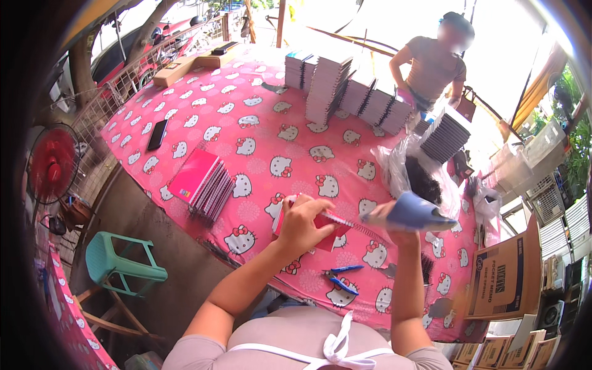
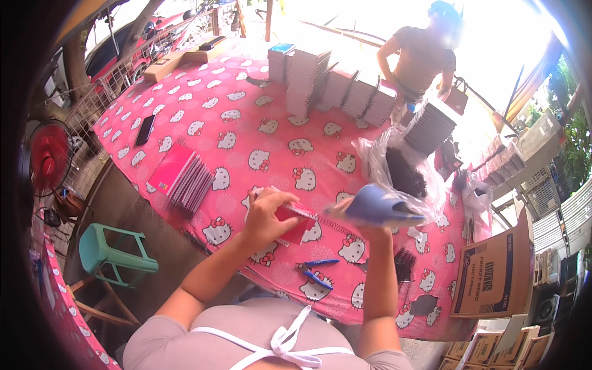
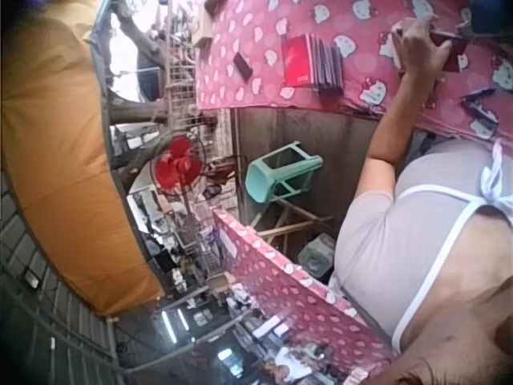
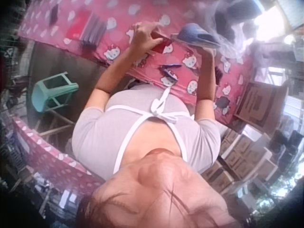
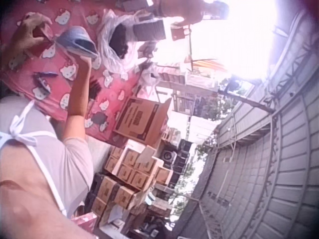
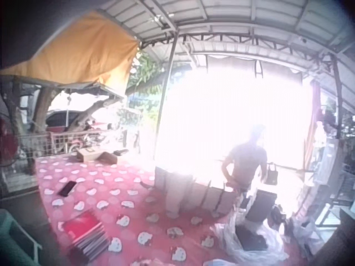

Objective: The person threads a metal spiral through the holes of a notebook cover and pages, then trims the end of the wire with shears.

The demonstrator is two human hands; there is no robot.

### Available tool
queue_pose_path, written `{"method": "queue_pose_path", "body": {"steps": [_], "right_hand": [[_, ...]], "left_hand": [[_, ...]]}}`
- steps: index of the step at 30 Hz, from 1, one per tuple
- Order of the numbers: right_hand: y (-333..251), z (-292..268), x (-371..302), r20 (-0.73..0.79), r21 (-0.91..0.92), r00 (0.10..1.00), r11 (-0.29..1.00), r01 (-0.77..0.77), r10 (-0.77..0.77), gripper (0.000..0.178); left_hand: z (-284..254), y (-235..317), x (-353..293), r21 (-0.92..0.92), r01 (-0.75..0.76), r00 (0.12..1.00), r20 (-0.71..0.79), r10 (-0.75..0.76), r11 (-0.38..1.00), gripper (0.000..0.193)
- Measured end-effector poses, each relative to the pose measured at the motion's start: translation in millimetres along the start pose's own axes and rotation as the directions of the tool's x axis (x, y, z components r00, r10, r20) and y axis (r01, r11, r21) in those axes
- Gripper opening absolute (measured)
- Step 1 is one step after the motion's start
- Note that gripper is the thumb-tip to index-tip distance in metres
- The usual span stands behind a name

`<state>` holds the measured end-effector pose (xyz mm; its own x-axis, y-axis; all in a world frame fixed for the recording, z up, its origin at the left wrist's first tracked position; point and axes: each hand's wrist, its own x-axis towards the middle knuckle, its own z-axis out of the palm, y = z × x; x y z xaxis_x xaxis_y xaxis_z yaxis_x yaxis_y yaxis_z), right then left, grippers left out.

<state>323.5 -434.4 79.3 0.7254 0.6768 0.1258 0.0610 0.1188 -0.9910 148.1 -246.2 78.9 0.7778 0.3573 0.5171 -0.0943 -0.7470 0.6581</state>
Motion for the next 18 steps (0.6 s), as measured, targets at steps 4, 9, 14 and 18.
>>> {"method": "queue_pose_path", "body": {"steps": [4, 9, 14, 18], "right_hand": [[11.0, -12.8, 19.2, 0.273, -0.67, 0.947, 0.672, 0.314, -0.17, 0.031], [8.2, 0.4, 31.0, 0.31, -0.609, 0.932, 0.714, 0.346, -0.187, 0.035], [-21.0, 12.9, 13.5, 0.319, -0.32, 0.947, 0.944, 0.081, 0.027, 0.043], [-5.3, 4.8, 16.1, 0.156, -0.176, 0.974, 0.975, -0.134, 0.162, 0.047]], "left_hand": [[-0.2, -1.5, 0.7, -0.05, 0.033, 0.998, 0.064, -0.029, 0.998, 0.05], [-2.5, -5.3, 5.3, -0.093, 0.024, 0.997, 0.073, -0.017, 0.995, 0.043], [-6.0, -12.7, 2.7, -0.063, 0.025, 0.998, 0.061, -0.022, 0.998, 0.037], [-7.8, -10.2, 3.7, -0.071, 0.084, 0.993, 0.093, -0.077, 0.994, 0.035]]}}
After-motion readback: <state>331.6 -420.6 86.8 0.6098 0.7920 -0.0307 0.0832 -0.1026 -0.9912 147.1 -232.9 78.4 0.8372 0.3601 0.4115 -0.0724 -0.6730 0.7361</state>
